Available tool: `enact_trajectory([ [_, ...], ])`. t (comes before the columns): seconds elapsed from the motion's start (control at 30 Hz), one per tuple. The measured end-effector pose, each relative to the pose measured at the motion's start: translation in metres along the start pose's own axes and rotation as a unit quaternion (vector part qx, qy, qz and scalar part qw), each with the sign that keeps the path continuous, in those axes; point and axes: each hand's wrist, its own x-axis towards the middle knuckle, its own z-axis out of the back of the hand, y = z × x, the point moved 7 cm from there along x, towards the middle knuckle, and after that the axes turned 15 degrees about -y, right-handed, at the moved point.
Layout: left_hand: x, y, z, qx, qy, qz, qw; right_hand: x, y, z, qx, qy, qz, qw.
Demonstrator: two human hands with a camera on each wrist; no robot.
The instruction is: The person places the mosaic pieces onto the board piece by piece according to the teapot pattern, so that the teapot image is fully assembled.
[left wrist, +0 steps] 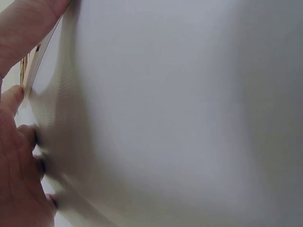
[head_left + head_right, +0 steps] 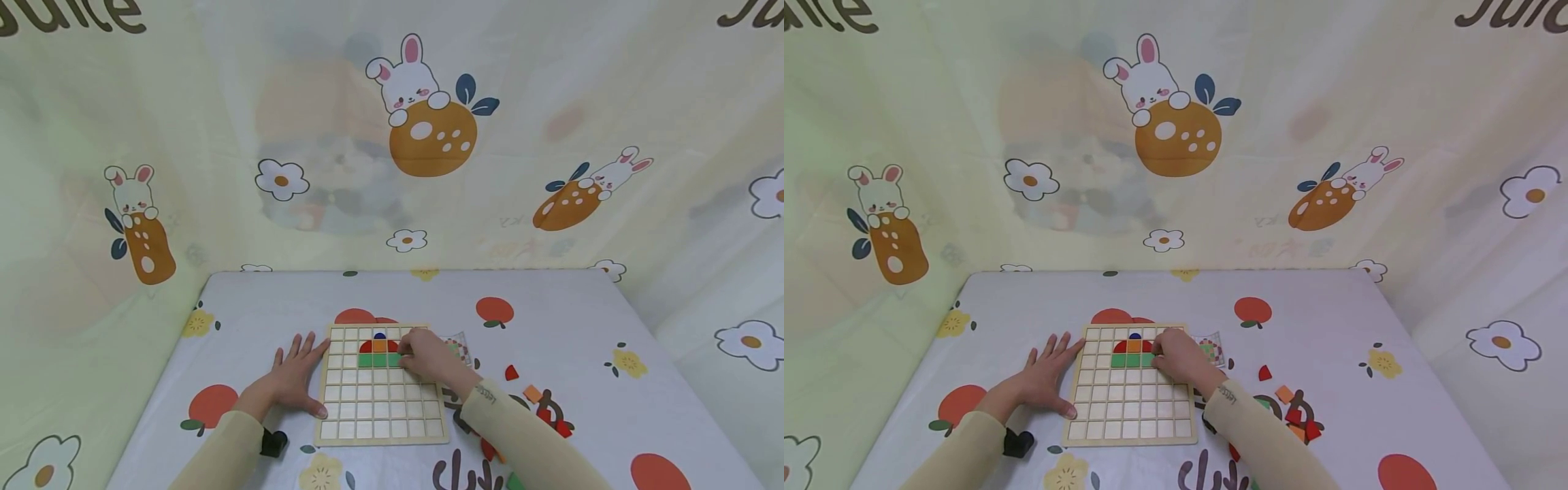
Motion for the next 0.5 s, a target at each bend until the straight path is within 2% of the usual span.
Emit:
enact_trajectory([
  [0.27, -0.001, -0.0008, 0.0012, -0.009, 0.0, 0.0, 1.0, -0.0019, 0.0047, 0.0025, 0.0, 0.004, 0.015, 0.9999],
  [0.5, -0.0018, -0.002, 0.0033, -0.01, 0.0, 0.001, 0.9999, -0.0032, 0.0022, 0.0042, 0.03, -0.003, 0.025, 0.9993],
])
